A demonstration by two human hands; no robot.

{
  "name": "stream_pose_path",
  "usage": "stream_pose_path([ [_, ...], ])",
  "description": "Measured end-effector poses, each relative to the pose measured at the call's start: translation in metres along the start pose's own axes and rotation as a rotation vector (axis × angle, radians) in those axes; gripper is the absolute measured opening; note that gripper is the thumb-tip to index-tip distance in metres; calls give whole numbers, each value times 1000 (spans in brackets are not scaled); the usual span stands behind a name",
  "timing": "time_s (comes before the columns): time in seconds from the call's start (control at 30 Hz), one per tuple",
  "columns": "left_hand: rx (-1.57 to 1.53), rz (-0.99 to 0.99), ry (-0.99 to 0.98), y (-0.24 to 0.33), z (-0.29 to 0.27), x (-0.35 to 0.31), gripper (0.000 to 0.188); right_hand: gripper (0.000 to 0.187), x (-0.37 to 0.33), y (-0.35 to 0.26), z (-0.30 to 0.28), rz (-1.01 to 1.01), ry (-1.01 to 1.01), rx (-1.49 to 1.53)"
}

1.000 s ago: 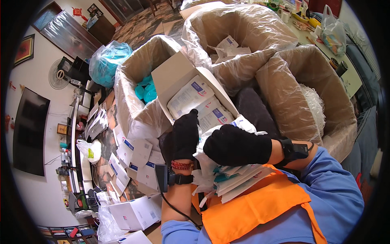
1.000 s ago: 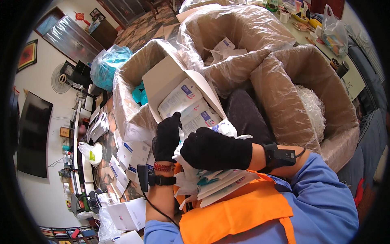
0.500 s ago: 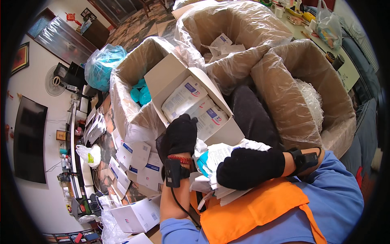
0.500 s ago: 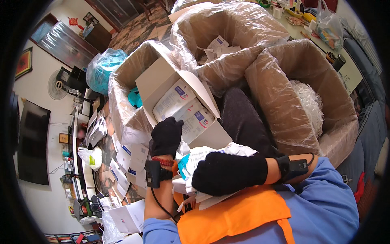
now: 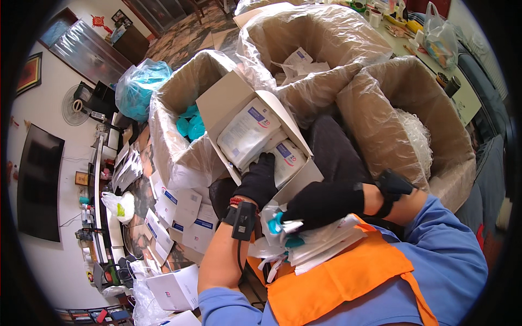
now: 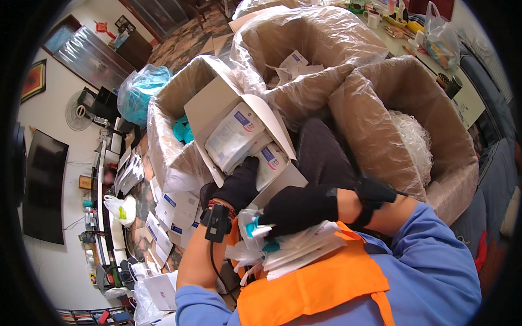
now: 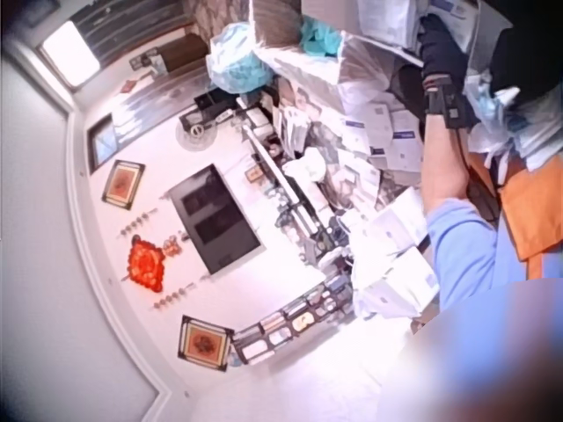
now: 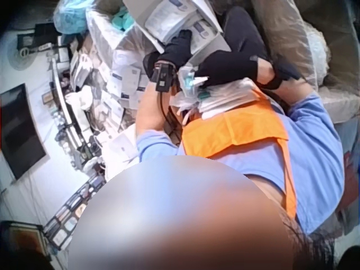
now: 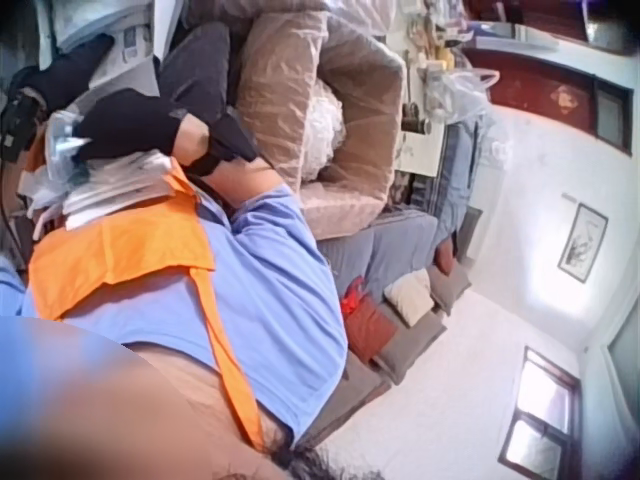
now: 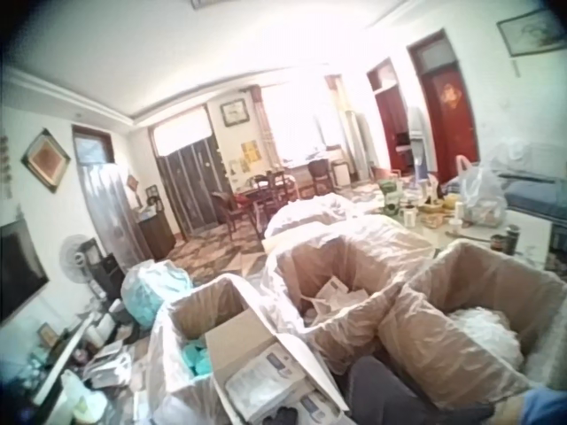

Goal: Packing several surgical and N95 masks into a cardboard box.

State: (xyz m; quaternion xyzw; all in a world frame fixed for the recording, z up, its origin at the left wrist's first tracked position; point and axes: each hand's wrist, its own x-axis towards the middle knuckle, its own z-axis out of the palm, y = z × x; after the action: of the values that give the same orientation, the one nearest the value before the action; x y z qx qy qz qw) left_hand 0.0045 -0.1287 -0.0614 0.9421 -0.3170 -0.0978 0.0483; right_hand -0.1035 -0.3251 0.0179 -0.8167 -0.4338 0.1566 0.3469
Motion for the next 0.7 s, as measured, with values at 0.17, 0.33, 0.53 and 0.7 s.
stream_pose_path([
  [0.17,-293,67,-106,-16,-43,-8,65,33,-18,3,-18,7,-103,-66],
  [0.33,-159,-88,-42,-7,-70,-10,42,44,-12,-12,-50,-19,216,266],
  [0.53,-71,68,542,15,-87,-20,10,33,42,27,-74,-56,778,-549],
  [0.7,-425,95,617,10,-100,-32,21,29,38,41,-74,246,529,-300],
])
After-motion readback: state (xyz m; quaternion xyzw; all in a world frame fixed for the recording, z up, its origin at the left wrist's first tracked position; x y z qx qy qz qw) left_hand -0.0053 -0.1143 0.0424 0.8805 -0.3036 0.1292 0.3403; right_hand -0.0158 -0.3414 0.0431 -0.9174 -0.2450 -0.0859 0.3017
